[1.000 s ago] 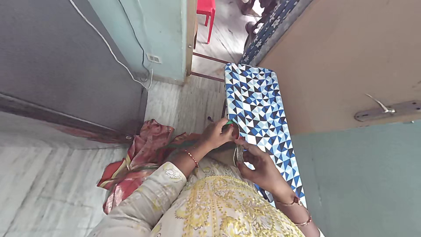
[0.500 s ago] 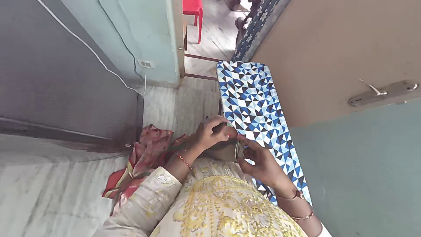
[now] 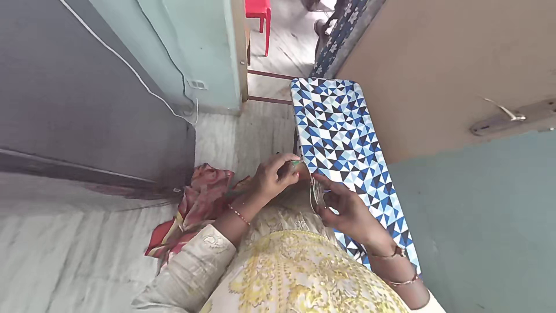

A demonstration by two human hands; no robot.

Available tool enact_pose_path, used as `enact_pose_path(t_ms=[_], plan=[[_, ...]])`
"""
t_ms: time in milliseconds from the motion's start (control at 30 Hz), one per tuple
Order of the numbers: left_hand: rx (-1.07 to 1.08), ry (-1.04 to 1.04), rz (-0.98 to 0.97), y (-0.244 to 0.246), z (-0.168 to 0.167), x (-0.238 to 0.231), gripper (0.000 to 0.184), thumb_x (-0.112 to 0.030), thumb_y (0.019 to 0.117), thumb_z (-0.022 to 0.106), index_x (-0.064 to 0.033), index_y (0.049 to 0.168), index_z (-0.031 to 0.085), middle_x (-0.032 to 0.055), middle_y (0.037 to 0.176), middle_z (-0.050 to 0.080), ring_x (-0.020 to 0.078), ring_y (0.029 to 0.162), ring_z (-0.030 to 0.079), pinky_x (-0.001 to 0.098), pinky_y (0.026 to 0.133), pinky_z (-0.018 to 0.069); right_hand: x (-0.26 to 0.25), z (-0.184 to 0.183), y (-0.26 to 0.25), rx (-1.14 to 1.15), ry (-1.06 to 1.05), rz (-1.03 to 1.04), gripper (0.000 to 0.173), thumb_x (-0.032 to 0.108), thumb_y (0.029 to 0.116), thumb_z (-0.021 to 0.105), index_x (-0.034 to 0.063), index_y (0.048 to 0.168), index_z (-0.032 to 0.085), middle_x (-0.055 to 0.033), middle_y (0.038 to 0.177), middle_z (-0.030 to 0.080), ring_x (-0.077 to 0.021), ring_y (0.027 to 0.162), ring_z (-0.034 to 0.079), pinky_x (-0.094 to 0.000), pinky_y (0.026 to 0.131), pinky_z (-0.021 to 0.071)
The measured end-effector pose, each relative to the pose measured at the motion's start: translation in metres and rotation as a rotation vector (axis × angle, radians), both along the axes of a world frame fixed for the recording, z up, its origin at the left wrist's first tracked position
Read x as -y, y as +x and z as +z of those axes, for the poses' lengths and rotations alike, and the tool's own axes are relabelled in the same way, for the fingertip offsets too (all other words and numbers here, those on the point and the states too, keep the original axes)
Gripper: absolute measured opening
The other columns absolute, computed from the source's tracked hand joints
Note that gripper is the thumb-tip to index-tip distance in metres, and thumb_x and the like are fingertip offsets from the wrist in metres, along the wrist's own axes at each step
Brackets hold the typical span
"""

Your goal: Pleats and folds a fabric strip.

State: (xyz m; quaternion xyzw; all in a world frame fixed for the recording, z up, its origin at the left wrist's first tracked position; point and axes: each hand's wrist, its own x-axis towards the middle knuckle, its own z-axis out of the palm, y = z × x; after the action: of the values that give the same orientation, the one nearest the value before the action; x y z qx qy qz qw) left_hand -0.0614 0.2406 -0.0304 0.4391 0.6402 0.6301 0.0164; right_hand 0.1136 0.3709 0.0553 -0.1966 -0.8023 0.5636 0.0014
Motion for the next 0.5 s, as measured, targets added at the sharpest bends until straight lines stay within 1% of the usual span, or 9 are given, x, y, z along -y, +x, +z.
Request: enact_pose_path(t_ms=[67,133,200,267,333,367,433,500], plan=[[0.056,0.033,-0.019,-0.001,0.003,-0.007,0.025,-0.005,0.0851,0.068,0.0051,0.108,0.067,0.0105,0.091,0.071,0.0032,0.08,0.066,0.0171,0.076,0.0549,0.004,0.001,-0.001,-0.005,-0.008,-0.005,0.07,0.006,0.081,0.07,-0.0023,0.147,0.048,-0.0104,0.126,0.066,-0.0064,0.089,0.071,-0.0232,0.079,0.0614],[0.104,0.036,-0.052,-0.001,0.003,-0.013,0.027,-0.002,0.0842,0.066,0.0058,0.11,0.064,0.0102,0.087,0.07,0.0042,0.074,0.065,0.02,0.07,0.0557,0.007,0.002,-0.001,-0.004,-0.006,-0.008,0.07,0.006,0.0812,0.07,-0.0021,0.148,0.048,-0.0098,0.126,0.066,-0.006,0.088,0.071,-0.0229,0.077,0.0614],[0.122,0.009,-0.074,-0.001,-0.002,-0.017,0.027,-0.001,0.087,0.063,0.007,0.112,0.062,0.0122,0.088,0.069,0.0078,0.075,0.065,0.0242,0.071,0.056,0.011,0.003,-0.001,-0.017,-0.006,-0.019,0.07,0.006,0.0813,0.07,-0.0027,0.147,0.047,-0.0099,0.127,0.066,-0.0054,0.087,0.07,-0.0219,0.076,0.0609],[0.143,0.006,-0.086,0.001,-0.009,-0.021,0.026,-0.002,0.088,0.061,0.0062,0.113,0.06,0.0122,0.09,0.068,0.0089,0.077,0.066,0.0258,0.071,0.0563,0.014,0.002,0.0,-0.04,-0.025,-0.035,0.071,0.005,0.0807,0.07,-0.0028,0.148,0.047,-0.01,0.129,0.065,-0.0052,0.087,0.07,-0.0219,0.073,0.0609],[0.178,0.008,-0.086,0.004,-0.015,-0.022,0.026,-0.001,0.0902,0.059,0.0073,0.115,0.058,0.0131,0.092,0.068,0.0104,0.078,0.066,0.0274,0.073,0.0566,0.017,0.002,0.001,-0.052,-0.041,-0.046,0.071,0.004,0.0813,0.07,-0.003,0.148,0.046,-0.0091,0.124,0.067,-0.0067,0.089,0.071,-0.0233,0.075,0.0618],[0.197,0.011,-0.09,0.005,-0.017,-0.022,0.026,-0.001,0.0916,0.057,0.0078,0.116,0.056,0.013,0.094,0.068,0.0107,0.08,0.066,0.0279,0.074,0.0572,0.019,0.002,0.001,-0.053,-0.043,-0.056,0.071,0.005,0.0814,0.07,-0.0018,0.147,0.046,-0.008,0.121,0.068,-0.0072,0.088,0.071,-0.0237,0.074,0.0617],[0.236,0.016,-0.085,0.005,-0.019,-0.021,0.024,-0.001,0.0944,0.052,0.0087,0.116,0.054,0.0135,0.093,0.069,0.0126,0.078,0.069,0.0306,0.072,0.0591,0.02,0.0,0.001,-0.055,-0.047,-0.082,0.07,0.007,0.0807,0.07,0.0005,0.147,0.046,-0.0069,0.118,0.069,-0.0085,0.086,0.071,-0.0245,0.071,0.0616],[0.239,-0.004,-0.068,0.006,-0.019,-0.019,0.022,-0.002,0.0977,0.049,0.0087,0.116,0.054,0.0126,0.094,0.067,0.0101,0.077,0.066,0.0283,0.072,0.0577,0.023,0.001,0.001,-0.061,-0.066,-0.1,0.07,0.005,0.081,0.07,0.0011,0.147,0.046,-0.0068,0.117,0.069,-0.0098,0.087,0.071,-0.025,0.072,0.062]])
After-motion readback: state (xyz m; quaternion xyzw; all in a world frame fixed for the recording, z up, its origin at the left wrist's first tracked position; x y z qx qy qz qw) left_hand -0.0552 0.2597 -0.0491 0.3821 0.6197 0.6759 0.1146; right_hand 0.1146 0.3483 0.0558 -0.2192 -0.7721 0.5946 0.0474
